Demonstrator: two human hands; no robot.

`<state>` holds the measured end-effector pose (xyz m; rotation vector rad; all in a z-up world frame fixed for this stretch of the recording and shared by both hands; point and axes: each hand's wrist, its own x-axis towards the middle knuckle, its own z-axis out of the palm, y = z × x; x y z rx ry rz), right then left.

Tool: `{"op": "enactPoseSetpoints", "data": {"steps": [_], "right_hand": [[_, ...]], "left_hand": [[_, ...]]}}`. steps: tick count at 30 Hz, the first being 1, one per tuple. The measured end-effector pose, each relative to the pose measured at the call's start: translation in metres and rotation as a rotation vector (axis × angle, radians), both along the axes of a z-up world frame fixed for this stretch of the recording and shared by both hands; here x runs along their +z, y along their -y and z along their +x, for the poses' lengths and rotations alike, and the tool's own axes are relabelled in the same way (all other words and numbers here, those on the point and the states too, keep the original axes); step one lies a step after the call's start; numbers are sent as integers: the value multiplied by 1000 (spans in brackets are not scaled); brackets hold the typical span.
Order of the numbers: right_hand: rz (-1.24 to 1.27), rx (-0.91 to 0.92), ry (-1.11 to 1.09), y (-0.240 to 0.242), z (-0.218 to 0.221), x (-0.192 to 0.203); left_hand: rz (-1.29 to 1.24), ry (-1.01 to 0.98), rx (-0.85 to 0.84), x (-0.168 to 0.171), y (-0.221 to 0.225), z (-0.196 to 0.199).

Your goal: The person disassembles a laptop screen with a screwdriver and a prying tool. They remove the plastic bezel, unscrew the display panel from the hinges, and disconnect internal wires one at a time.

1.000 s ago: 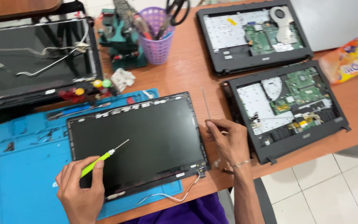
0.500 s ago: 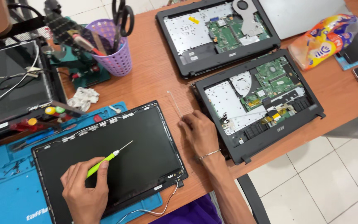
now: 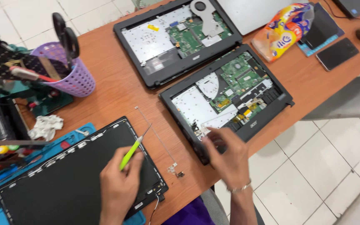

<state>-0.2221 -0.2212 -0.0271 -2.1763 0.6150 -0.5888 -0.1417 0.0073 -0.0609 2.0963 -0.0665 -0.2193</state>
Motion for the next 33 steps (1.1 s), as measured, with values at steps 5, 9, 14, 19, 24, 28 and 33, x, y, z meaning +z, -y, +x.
{"op": "enactPoseSetpoints", "data": {"steps": [5,9,14,19,24,28,33], "right_hand": [[-132,-57,-128,34,3,-16],[-135,-16,-93,33,4,-22],[-187,21,-97,32,5,-24],[-187,37,-82,29,5,-24],[-168,22,-44,24,5,-24],[-124,-11,11,19,8,-19],[-110,-20,134,2,12,-2]], "left_hand": [[-38,100,-264,26,73,17],[136,178,-417,35,107,20],[93,214,-377,24,122,18],[-9,413,-407,8,127,21],[-54,339,-370,4,129,18],[-75,363,-344,6,130,15],[-179,598,-239,11,121,11]]}}
